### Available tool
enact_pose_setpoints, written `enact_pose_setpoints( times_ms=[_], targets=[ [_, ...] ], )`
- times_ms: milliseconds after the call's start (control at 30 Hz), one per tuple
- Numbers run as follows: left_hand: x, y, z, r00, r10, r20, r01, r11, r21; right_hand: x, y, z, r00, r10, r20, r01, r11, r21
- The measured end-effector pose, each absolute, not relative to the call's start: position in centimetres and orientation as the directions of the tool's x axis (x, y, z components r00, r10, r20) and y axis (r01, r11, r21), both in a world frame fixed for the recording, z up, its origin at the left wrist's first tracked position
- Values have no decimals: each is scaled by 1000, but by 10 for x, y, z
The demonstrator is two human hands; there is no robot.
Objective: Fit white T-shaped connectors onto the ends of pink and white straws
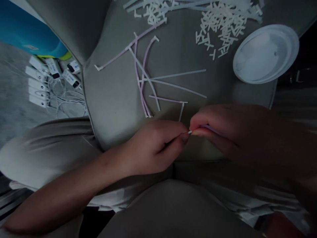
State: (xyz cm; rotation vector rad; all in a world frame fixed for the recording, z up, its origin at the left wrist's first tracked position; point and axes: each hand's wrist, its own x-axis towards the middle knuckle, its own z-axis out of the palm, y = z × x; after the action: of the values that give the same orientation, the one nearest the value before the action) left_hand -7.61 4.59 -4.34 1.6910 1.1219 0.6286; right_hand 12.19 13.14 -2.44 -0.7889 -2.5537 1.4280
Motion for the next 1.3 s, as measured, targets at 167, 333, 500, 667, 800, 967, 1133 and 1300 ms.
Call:
enact_pose_setpoints(
  times_ms=[167, 333, 500, 667, 800, 967, 1133, 1300],
  targets=[
    [-79, 54, -56, 371, 924, -96, 412, -71, 909, 117, 133, -42, -796, 577, -184, 411, 291, -864],
    [-86, 77, -83, 353, 935, -46, 799, -275, 534, 108, 138, -81, -662, 717, -219, 522, 230, -821],
    [-98, 82, -93, 442, 895, 56, 848, -437, 301, 111, 140, -82, -764, 612, -204, 629, 637, -446],
    [-110, 56, -91, 398, 891, 218, 826, -451, 337, 126, 128, -74, -747, 641, -175, 659, 680, -320],
    [-114, 34, -96, 281, 944, 173, 885, -324, 333, 138, 117, -77, -741, 656, -143, 667, 697, -262],
    [-104, 35, -100, 245, 961, 125, 946, -265, 188, 144, 109, -75, -787, 601, -142, 616, 750, -242],
    [-91, 55, -98, 319, 945, 80, 931, -328, 161, 141, 105, -67, -818, 552, -163, 575, 790, -213],
    [-92, 62, -89, 299, 945, 131, 921, -321, 220, 131, 90, -66, -765, 633, -118, 644, 752, -141]
  ],
)
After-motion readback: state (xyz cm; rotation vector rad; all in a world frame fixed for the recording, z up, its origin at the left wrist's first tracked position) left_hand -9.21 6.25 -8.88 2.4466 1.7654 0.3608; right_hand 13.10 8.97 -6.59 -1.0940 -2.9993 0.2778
